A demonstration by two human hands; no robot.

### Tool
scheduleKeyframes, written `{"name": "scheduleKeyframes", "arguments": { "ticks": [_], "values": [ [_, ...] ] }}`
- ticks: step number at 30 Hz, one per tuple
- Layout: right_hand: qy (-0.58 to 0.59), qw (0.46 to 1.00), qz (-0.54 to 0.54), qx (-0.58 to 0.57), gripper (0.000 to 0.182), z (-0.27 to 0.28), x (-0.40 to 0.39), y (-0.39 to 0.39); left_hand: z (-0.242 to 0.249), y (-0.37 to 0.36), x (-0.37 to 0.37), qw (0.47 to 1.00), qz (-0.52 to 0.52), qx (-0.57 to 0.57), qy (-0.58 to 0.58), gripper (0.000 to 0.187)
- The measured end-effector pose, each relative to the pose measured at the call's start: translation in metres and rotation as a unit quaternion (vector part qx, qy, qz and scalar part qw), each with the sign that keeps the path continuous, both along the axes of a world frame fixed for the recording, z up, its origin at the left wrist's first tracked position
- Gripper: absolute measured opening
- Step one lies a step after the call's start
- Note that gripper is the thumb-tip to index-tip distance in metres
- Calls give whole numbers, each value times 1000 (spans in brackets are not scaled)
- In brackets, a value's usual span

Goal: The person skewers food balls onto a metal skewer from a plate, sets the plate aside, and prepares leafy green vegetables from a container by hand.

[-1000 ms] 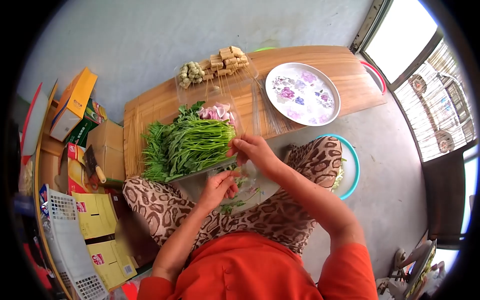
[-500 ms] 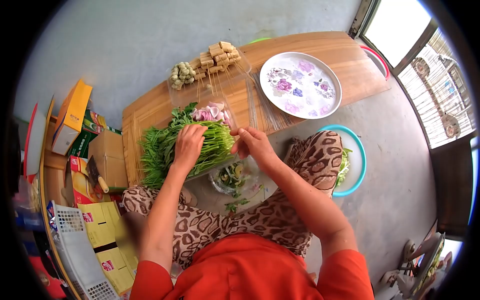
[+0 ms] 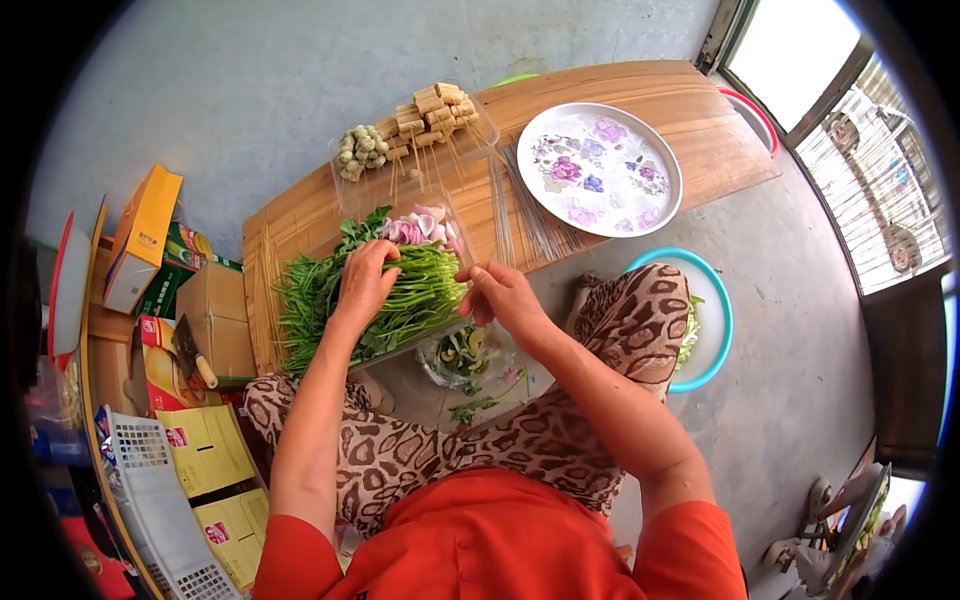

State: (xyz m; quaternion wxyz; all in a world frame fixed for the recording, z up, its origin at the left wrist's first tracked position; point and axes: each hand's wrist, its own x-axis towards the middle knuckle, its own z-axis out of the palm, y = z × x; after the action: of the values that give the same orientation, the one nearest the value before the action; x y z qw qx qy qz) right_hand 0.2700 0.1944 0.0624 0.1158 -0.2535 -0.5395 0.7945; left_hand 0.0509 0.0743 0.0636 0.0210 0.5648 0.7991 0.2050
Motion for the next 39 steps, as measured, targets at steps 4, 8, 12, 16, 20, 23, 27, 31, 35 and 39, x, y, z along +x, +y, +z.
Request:
{"name": "scheduleKeyframes", "arguments": {
  "ticks": [4,8,12,16,20,23,27,31,35,39],
  "values": [
    [-4,1000,28,14,31,-1,-3,-4,-1,-5,-14,997,-21,66,-27,23],
    [-10,999,40,19,31,-2,-5,-8,0,-7,-32,982,29,124,-142,15],
    [-20,997,59,36,28,-4,-8,-9,15,-19,-55,886,107,287,-348,16],
    [-3,998,54,25,23,-10,-14,-17,43,-46,-86,769,178,479,-384,13],
    [-13,995,84,43,23,-7,-19,-23,89,-78,-98,710,186,590,-336,15],
    [-20,993,80,90,25,-18,-21,-25,122,-101,-92,686,145,630,-335,16],
    [-7,990,52,130,27,-14,-17,-28,137,-120,-79,619,52,618,-481,19],
    [6,987,40,155,26,4,-4,-33,100,-132,-88,490,-44,583,-646,18],
    [-8,981,32,192,27,31,8,-53,62,-140,-91,433,-50,564,-701,18],
    [-21,974,63,215,27,68,0,-69,50,-130,-49,521,47,481,-704,12]
  ]
}}
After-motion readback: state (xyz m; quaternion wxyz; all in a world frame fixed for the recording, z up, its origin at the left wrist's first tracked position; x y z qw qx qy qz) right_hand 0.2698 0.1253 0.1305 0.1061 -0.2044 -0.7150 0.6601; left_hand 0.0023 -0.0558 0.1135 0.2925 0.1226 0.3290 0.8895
